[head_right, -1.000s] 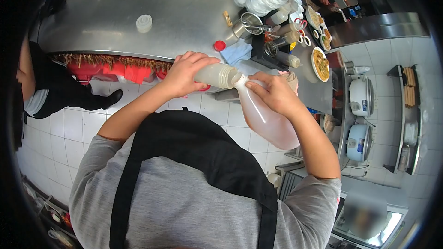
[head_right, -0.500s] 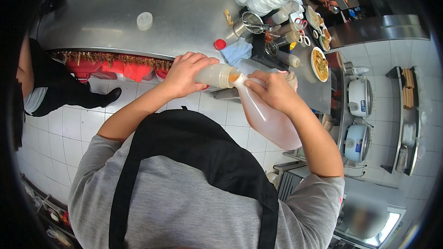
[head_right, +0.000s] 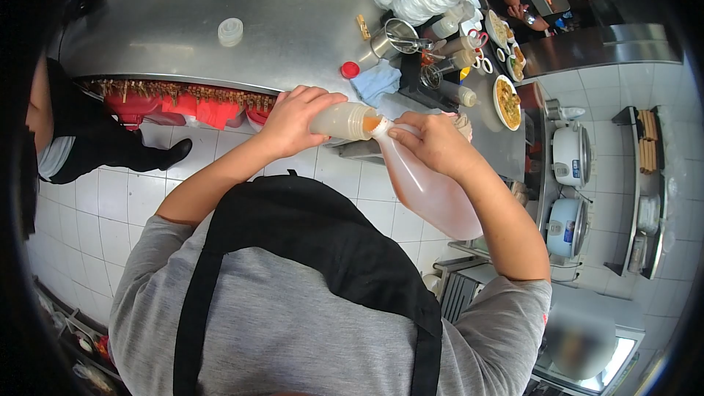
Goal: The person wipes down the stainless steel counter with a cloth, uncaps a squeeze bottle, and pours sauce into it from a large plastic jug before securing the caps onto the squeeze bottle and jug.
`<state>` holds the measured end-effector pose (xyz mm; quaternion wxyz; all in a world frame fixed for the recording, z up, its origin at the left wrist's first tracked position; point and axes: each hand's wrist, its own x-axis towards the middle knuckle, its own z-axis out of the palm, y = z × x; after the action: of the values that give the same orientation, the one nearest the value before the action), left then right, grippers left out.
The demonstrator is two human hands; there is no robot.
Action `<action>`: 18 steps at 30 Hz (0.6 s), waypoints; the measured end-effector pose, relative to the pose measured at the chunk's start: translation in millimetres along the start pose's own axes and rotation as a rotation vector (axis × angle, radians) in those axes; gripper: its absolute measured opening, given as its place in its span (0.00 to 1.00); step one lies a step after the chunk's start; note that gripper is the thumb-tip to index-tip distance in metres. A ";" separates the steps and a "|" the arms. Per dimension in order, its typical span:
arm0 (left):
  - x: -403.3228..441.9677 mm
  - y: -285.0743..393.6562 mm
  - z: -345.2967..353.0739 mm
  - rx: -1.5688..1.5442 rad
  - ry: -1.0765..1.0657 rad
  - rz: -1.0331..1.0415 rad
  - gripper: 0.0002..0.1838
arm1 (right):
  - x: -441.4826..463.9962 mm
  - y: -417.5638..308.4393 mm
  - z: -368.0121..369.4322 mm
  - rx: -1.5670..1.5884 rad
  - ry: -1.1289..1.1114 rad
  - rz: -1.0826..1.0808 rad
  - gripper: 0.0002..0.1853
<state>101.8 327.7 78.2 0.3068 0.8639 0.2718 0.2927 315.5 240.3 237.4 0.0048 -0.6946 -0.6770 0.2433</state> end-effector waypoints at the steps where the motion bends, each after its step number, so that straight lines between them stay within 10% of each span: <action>1: 0.0 -0.3 0.2 -0.001 0.000 0.001 0.37 | 0.3 1.1 0.4 -0.001 -0.001 -0.004 0.15; 18: -4.3 -3.0 5.0 -0.037 0.009 -0.012 0.38 | 1.4 -5.6 -3.4 -0.024 -0.010 -0.024 0.14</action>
<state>101.3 325.1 71.5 0.3233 0.8550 0.2728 0.3000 311.3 243.2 241.7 -0.0041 -0.6854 -0.6881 0.2383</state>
